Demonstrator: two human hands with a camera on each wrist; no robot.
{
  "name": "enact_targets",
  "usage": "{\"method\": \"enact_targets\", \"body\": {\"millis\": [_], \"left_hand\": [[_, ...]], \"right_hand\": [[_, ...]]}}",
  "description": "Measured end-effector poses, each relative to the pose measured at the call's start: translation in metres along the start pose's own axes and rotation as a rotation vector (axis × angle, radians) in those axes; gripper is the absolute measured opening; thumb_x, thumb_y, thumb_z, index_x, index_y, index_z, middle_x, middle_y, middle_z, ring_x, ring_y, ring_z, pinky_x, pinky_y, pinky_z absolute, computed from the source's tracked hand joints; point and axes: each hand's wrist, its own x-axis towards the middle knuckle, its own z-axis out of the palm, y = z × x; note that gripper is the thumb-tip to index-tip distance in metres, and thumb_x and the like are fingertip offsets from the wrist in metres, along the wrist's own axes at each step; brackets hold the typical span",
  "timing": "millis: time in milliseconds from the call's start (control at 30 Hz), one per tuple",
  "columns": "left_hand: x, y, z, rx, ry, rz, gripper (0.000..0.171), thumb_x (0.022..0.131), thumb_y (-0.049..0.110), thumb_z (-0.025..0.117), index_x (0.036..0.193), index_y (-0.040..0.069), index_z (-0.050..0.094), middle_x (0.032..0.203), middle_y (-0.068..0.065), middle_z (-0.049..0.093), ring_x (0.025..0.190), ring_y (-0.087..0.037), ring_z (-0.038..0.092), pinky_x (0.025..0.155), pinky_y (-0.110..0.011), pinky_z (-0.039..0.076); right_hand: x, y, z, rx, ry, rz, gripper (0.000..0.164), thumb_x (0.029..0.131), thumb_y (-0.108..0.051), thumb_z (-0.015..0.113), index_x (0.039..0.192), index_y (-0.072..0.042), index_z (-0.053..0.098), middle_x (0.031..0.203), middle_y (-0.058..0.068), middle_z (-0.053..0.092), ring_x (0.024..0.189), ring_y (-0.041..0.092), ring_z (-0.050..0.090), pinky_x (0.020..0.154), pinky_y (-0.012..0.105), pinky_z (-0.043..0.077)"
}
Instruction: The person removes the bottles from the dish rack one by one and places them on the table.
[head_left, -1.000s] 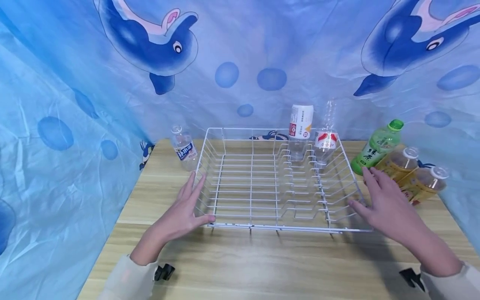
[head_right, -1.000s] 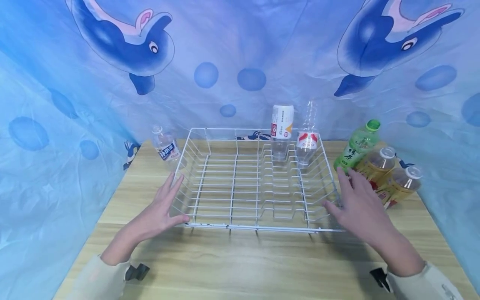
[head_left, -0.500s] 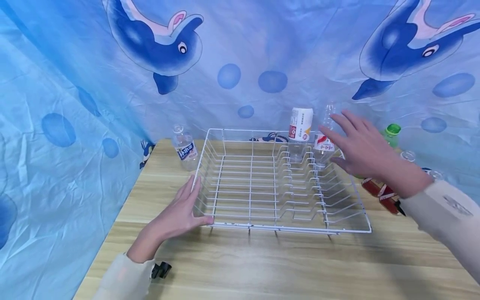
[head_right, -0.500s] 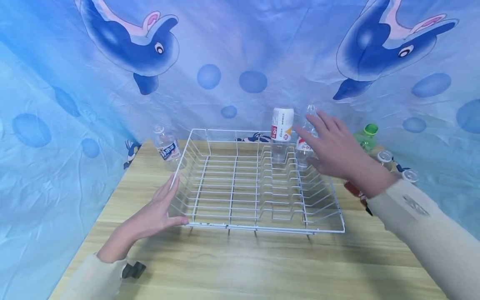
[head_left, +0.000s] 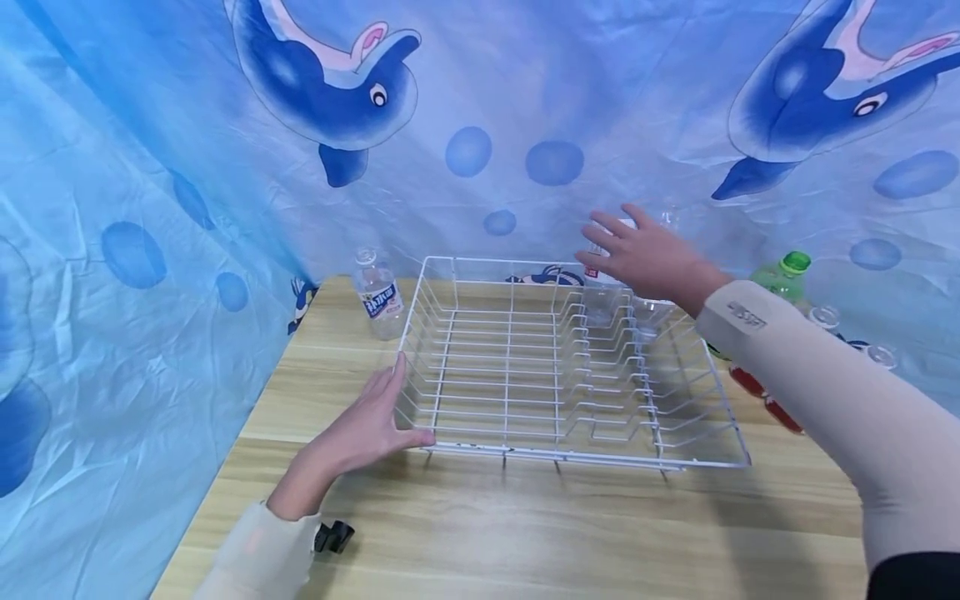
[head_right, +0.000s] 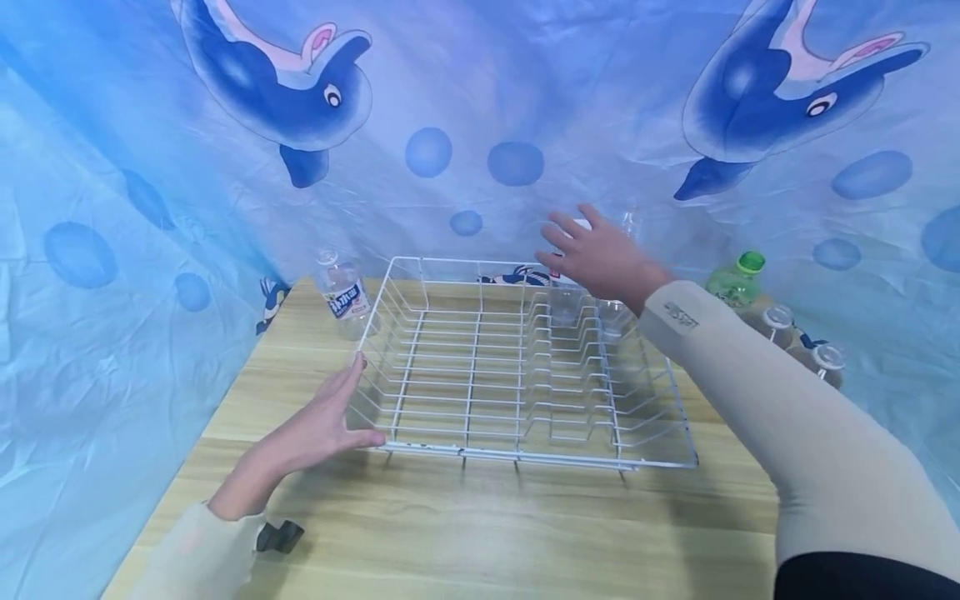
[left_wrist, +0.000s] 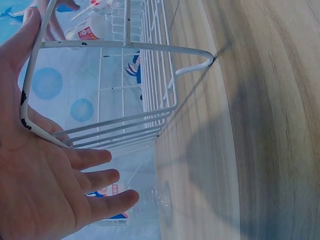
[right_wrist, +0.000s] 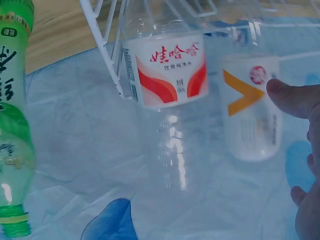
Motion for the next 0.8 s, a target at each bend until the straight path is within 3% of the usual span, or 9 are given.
{"method": "enact_targets", "body": {"millis": [133,300,433,633,800], "left_hand": [[0.0,-0.001,0.001,-0.042,0.003,-0.009,0.138,0.073,0.077,0.07,0.16,0.006,-0.009,0.166,-0.02,0.006,0.15,-0.044,0.013,0.116,-0.062,0.021],[-0.002,0.0,-0.004,-0.023,-0.005,-0.011,0.138,0.073,0.08,0.068,0.16,0.005,-0.009,0.167,-0.019,0.003,0.151,-0.044,0.011,0.117,-0.061,0.02],[-0.001,0.002,-0.006,-0.014,0.0,0.003,0.137,0.074,0.081,0.066,0.16,0.005,-0.009,0.167,-0.018,0.001,0.151,-0.043,0.011,0.117,-0.06,0.02],[-0.003,0.0,-0.004,-0.008,-0.007,-0.01,0.139,0.072,0.083,0.065,0.16,0.006,-0.01,0.167,-0.018,0.002,0.151,-0.043,0.012,0.117,-0.059,0.019],[-0.002,-0.002,-0.004,-0.004,-0.011,-0.012,0.139,0.073,0.083,0.064,0.16,0.006,-0.011,0.166,-0.019,0.003,0.15,-0.044,0.013,0.117,-0.059,0.02]], "right_hand": [[0.018,0.001,0.014,-0.073,0.008,-0.043,0.072,0.083,-0.004,0.081,0.148,-0.017,0.052,0.156,0.021,0.038,0.148,0.042,0.023,0.116,0.067,0.017],[0.029,0.008,0.019,-0.113,-0.019,-0.048,0.073,0.077,-0.013,0.087,0.143,-0.019,0.057,0.154,0.021,0.04,0.148,0.043,0.022,0.116,0.069,0.014],[0.029,0.014,0.021,-0.128,-0.047,-0.029,0.077,0.076,-0.016,0.089,0.144,-0.022,0.056,0.156,0.021,0.039,0.149,0.044,0.019,0.116,0.069,0.008],[0.032,0.014,0.028,-0.152,-0.053,-0.041,0.087,0.065,-0.014,0.096,0.142,-0.022,0.057,0.154,0.022,0.04,0.148,0.044,0.021,0.116,0.07,0.009],[0.035,0.014,0.029,-0.171,-0.043,-0.04,0.082,0.064,-0.011,0.096,0.137,-0.021,0.059,0.153,0.022,0.041,0.148,0.044,0.022,0.115,0.07,0.01]]}}
